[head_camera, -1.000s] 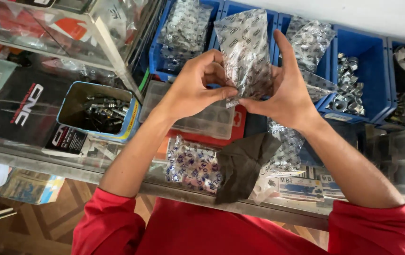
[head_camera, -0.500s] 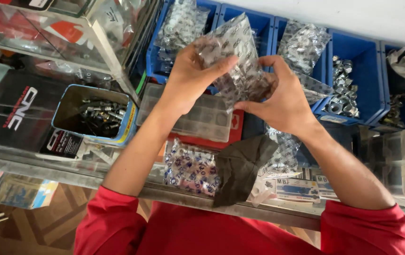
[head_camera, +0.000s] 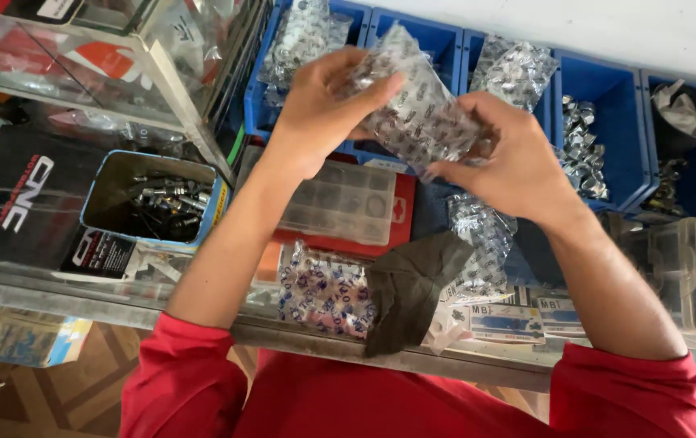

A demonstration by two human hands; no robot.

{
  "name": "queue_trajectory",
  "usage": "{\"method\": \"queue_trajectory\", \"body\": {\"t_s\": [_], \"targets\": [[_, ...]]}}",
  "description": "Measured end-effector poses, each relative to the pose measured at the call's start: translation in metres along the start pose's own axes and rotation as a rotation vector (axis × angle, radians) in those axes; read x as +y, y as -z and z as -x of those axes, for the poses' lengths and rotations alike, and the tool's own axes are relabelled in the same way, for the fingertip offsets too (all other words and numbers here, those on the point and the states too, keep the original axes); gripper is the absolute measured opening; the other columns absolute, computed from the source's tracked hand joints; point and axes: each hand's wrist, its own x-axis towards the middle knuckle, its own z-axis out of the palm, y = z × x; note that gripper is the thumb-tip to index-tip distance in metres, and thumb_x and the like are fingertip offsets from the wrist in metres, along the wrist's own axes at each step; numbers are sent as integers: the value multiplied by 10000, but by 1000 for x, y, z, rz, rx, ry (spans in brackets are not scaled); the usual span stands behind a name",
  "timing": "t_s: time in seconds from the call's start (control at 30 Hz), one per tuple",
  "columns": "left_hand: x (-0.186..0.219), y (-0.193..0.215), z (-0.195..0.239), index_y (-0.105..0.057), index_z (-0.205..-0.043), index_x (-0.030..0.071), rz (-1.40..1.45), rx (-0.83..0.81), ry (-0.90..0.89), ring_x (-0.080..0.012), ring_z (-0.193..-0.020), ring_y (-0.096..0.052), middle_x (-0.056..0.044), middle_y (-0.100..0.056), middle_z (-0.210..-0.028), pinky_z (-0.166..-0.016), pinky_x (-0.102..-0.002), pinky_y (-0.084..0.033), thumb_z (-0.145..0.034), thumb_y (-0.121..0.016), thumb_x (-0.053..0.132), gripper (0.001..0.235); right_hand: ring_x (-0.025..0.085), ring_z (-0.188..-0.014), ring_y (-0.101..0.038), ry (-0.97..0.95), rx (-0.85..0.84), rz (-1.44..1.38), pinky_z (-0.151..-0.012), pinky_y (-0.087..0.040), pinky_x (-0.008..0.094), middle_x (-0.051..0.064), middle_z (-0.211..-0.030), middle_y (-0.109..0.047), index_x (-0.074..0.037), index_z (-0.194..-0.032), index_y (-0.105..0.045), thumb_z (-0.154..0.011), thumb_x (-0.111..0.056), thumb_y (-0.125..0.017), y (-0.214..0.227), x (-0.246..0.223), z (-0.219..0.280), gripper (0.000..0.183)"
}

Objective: The person stands at a glass counter and repeatedly picks up small plastic bags containing hardware parts. They wipe the bags with a dark cloth and place them into blue storage bins. The person handles multiple bags and organizes them into the bins throughout the video.

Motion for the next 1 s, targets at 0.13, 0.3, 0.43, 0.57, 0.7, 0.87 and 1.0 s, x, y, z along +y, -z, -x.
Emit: {"method": "queue_trajectory", "body": {"t_s": [0.13, 0.3, 0.43, 0.57, 0.7, 0.87, 1.0], "targets": [[7, -2, -11, -563, -1316, -116, -28, 41, -56, -182, -714, -768, -166, -745, -971, -495, -251, -689, -813, -819, 326, 717, 224, -874, -740, -7, 34, -59, -703, -618, 278, 134, -1058, -671, 40, -1226, -564, -791, 135, -801, 4, 4, -6, 505], [3, 3, -36, -532, -1281, -25, -57, -32, -323, -222, -753, -805, -167, -725, -988, -561, -273, -691, -929, -778, 344, 566, 283, -877, -675, 140, 101, -110, -737, -655, 314, 216, -1114, -587, 84, -1180, -506, -911, 187, -725, 14, 13, -22, 362], [-13, -2, -61, -657, -1160, -24, 117, -13, -556, -213, -959, -733, -139, -744, -1091, -840, -315, -621, -952, -807, 76, 275, 178, -944, -664, 62, 197, -158, -834, -576, 266, 124, -1135, -647, 16, -1194, -531, -912, 128, -786, 7, 13, -25, 396], [-33, -3, -73, -665, -1091, 47, -284, 203, -347, -209, -790, -772, -107, -757, -955, -662, -317, -648, -796, -908, 133, 392, 415, -929, -765, 133, 88, 48, -699, -677, 425, 396, -1103, -680, 61, -1431, -237, -788, 67, -854, -5, 6, -22, 891], [-71, -2, -91, -681, -1036, 23, -616, 293, -458, -270, -930, -770, -116, -769, -990, -762, -431, -631, -774, -961, 195, 421, 422, -967, -715, 173, 153, 349, -800, -601, 454, 341, -1189, -673, 195, -1367, -479, -743, -82, -921, -17, 14, -26, 813], [-79, -10, -116, -669, -990, 21, -671, 255, -565, -298, -901, -746, -120, -746, -963, -773, -443, -600, -740, -925, 56, 359, 344, -753, -632, 113, 147, 662, -793, -452, 459, 240, -901, -714, 187, -1259, -596, -883, -370, -846, -28, 27, -35, 717], [-115, -11, -127, -581, -1034, 34, -963, 150, -730, -348, -945, -569, -150, -593, -977, -834, -458, -498, -811, -877, 90, 375, 348, -841, -555, 121, 144, 992, -930, -315, 529, 205, -905, -720, 62, -1169, -686, -992, -677, -682, -44, 57, -39, 760]]}}
